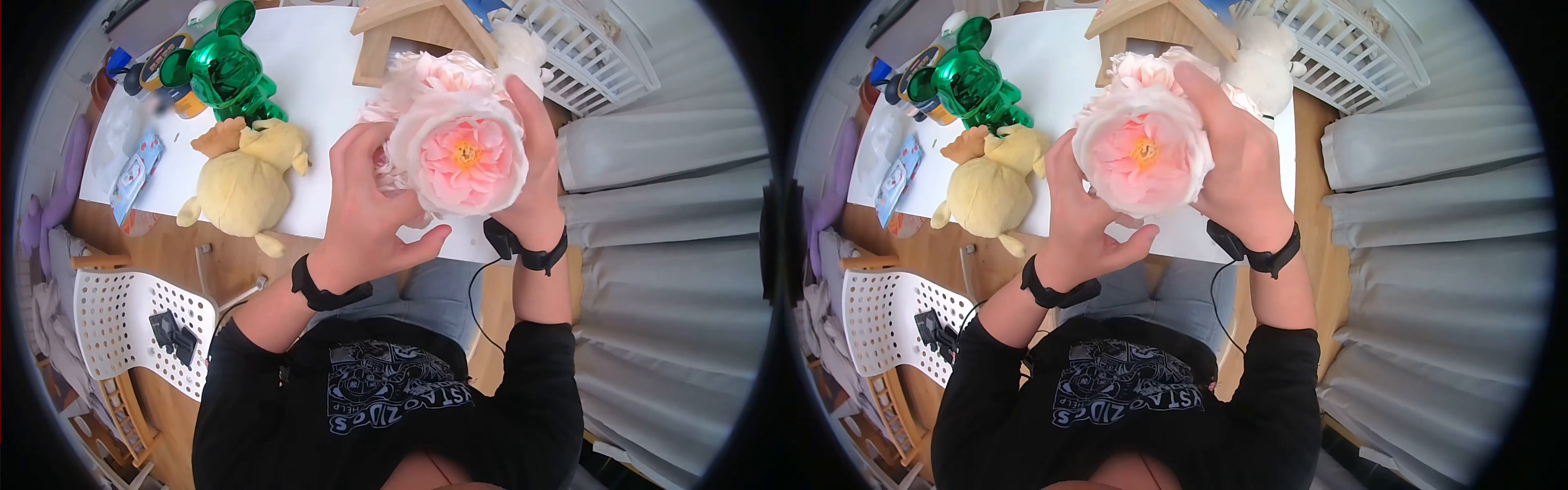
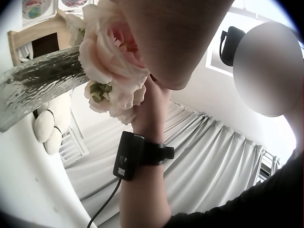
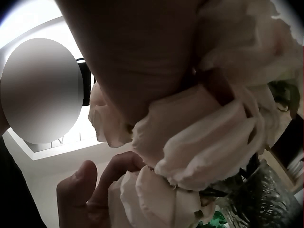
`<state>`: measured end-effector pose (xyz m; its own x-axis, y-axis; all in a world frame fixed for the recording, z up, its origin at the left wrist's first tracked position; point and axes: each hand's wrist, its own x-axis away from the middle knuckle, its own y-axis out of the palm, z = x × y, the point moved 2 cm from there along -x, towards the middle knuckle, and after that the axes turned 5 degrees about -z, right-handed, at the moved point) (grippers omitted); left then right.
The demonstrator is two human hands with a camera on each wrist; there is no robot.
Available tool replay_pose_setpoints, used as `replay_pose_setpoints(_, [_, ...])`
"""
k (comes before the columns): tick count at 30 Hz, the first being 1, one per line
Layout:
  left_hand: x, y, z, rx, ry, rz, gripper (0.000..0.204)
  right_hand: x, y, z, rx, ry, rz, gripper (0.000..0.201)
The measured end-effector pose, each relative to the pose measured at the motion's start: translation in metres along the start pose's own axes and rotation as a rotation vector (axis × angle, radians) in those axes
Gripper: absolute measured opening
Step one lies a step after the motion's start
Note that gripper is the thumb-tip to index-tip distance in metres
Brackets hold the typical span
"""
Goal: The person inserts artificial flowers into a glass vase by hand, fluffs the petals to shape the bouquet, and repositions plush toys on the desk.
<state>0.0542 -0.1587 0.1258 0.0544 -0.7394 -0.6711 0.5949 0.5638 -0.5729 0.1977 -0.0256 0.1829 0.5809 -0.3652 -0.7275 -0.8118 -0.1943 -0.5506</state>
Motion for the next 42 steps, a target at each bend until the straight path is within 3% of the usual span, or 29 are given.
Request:
replay_pose_setpoints(1, [0.0,0.0,0.0,-0.001,-0.004,0.0,0.028,-0.001,-0.001,0.003,0.0,0.001,0.001,0.066])
replay_pose_setpoints(3, [0.001,0.001,0.001,-0.001,-0.008,-0.004,0.028,-0.002,0.0,0.005,0.232,-0.269,-0.106,0.049])
replay_pose_setpoints(7, [0.003,0.005,0.0,0.01,-0.014,-0.014,0.029,0.001,0.0,0.005,0.419,-0.346,-0.175,0.053])
replay_pose_setpoints(12, [-0.001,0.003,0.005,-0.038,-0.012,0.008,0.031,0.0,0.002,0.005,0.41,-0.398,-0.074,0.051])
replay_pose_setpoints(15, [0.0,0.006,0.005,-0.025,-0.012,-0.005,0.034,0.006,-0.001,0.001,0.47,-0.246,-0.085,0.044])
replay_pose_setpoints(19, [0.002,0.007,0.005,-0.021,-0.02,-0.004,0.037,0.004,0.004,0.006,0.43,-0.247,-0.068,0.038])
replay_pose_setpoints(21, [0.002,0.007,0.005,-0.044,-0.009,-0.002,0.037,0.0,0.006,0.006,0.42,-0.412,-0.157,0.037])
replay_pose_setpoints(25, [0.002,0.006,0.005,-0.037,-0.005,-0.01,0.037,-0.007,-0.004,0.001,0.408,-0.387,-0.259,0.037])
replay_pose_setpoints(27, [0.003,0.006,0.004,-0.033,-0.007,-0.014,0.037,-0.007,-0.01,-0.006,0.334,-0.283,-0.371,0.036])
replay_pose_setpoints(33, [0.005,0.01,0.002,-0.025,-0.023,-0.011,0.041,-0.006,-0.015,-0.013,0.388,-0.246,-0.449,0.042])
replay_pose_setpoints(40, [0.005,0.009,0.003,-0.021,-0.028,0.0,0.044,0.0,-0.011,-0.017,0.411,-0.216,-0.401,0.043])
replay_pose_setpoints(42, [0.004,0.007,0.004,-0.028,-0.028,-0.014,0.044,0.006,-0.01,-0.017,0.384,-0.115,-0.336,0.054])
